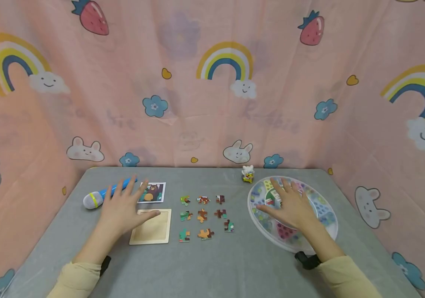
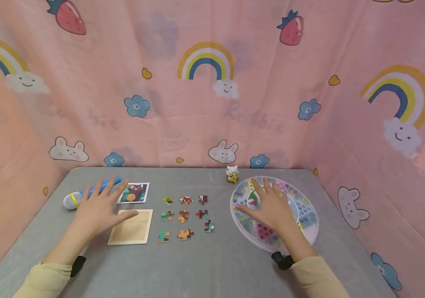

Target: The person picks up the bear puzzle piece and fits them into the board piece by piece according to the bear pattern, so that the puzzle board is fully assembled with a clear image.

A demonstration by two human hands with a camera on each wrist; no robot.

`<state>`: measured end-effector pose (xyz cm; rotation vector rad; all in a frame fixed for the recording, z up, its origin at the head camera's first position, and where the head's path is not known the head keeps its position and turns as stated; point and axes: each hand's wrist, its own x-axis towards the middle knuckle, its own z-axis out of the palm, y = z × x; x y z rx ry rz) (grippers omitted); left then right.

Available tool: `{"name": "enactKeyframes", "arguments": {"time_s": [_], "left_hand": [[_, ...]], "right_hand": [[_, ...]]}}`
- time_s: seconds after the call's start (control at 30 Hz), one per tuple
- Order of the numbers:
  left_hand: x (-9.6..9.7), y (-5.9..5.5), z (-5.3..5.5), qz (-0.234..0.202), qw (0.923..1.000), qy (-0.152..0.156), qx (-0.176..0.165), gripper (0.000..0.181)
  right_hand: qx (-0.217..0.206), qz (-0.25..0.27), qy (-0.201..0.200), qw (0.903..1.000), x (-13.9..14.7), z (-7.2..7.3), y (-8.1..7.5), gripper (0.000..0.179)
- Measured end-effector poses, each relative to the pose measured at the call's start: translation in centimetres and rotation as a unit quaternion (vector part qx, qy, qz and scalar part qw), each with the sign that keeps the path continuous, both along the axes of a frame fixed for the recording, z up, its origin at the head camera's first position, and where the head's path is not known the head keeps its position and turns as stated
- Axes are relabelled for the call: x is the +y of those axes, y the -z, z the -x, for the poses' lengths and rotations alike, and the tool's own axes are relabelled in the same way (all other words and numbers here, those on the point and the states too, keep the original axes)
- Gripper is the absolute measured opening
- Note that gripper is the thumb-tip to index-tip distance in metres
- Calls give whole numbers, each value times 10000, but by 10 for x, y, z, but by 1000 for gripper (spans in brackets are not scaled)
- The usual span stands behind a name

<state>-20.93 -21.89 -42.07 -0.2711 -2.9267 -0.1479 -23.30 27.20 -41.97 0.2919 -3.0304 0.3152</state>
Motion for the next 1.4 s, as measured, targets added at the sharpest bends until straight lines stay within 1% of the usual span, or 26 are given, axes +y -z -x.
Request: {"name": "enactKeyframes", "arguments": {"time_s": [0.07, 0.13, 0.27, 0.37, 0.5, 0.6, 0.7, 0.73, 0.87, 0.93, 0.97, 1.03, 1.13, 1.2, 1.27, 1.33, 1.4], "left_hand": [[-3, 0, -6, -169, 9999, 27, 24, 104], [-5, 0, -12, -383, 9992, 64, -28, 102], [-7, 0, -25, -875, 9957, 165, -253, 99], [-8, 0, -33, -1302, 9905, 189, -396, 99], [-12, 3, -42, -1888, 9800, 152, -617, 97], [-16, 6, -44, -2266, 9703, 90, -842, 95], [-18, 11, -44, -2635, 9589, 10, -1048, 94], [-18, 12, -44, -2781, 9540, -23, -1122, 93], [-20, 18, -44, -3379, 9287, -238, -1511, 88], [-22, 21, -45, -3550, 9195, -373, -1647, 87], [-23, 22, -45, -3610, 9162, -428, -1688, 87], [-27, 26, -46, -3637, 9146, -490, -1696, 87], [-34, 33, -46, -3616, 9136, -450, -1802, 88], [-38, 38, -46, -3607, 9121, -348, -1918, 88], [-41, 44, -46, -3602, 9098, -223, -2051, 89], [-42, 50, -45, -3636, 9080, -124, -2078, 90], [-43, 55, -45, -3612, 9099, -51, -2041, 91]], "right_hand": [[13, 134, -103, 9999, -6, 2, 1, 107], [23, 272, -238, 9993, -14, 5, 2, 106], [28, 600, -555, 9967, -30, 8, 6, 103], [82, 892, -855, 9923, -46, 13, 10, 99], [79, 1321, -1216, 9837, -68, 20, 14, 91], [-88, 1625, -1329, 9777, -83, 24, 17, 86], [-190, 1801, -1443, 9728, -97, 27, 21, 81], [-221, 1857, -1499, 9708, -102, 28, 22, 80], [-251, 2139, -1891, 9580, -125, 33, 25, 75], [-302, 2253, -2033, 9524, -136, 35, 26, 73], [-338, 2304, -2073, 9501, -141, 37, 26, 72], [-406, 2333, -2079, 9491, -149, 39, 27, 70], [-479, 2428, -2067, 9466, -158, 43, 30, 67], [-476, 2548, -2097, 9428, -163, 48, 32, 64], [-415, 2727, -2166, 9365, -168, 53, 34, 61], [-343, 2855, -2204, 9321, -172, 57, 37, 58], [-315, 2942, -2250, 9283, -175, 61, 39, 56]]}}
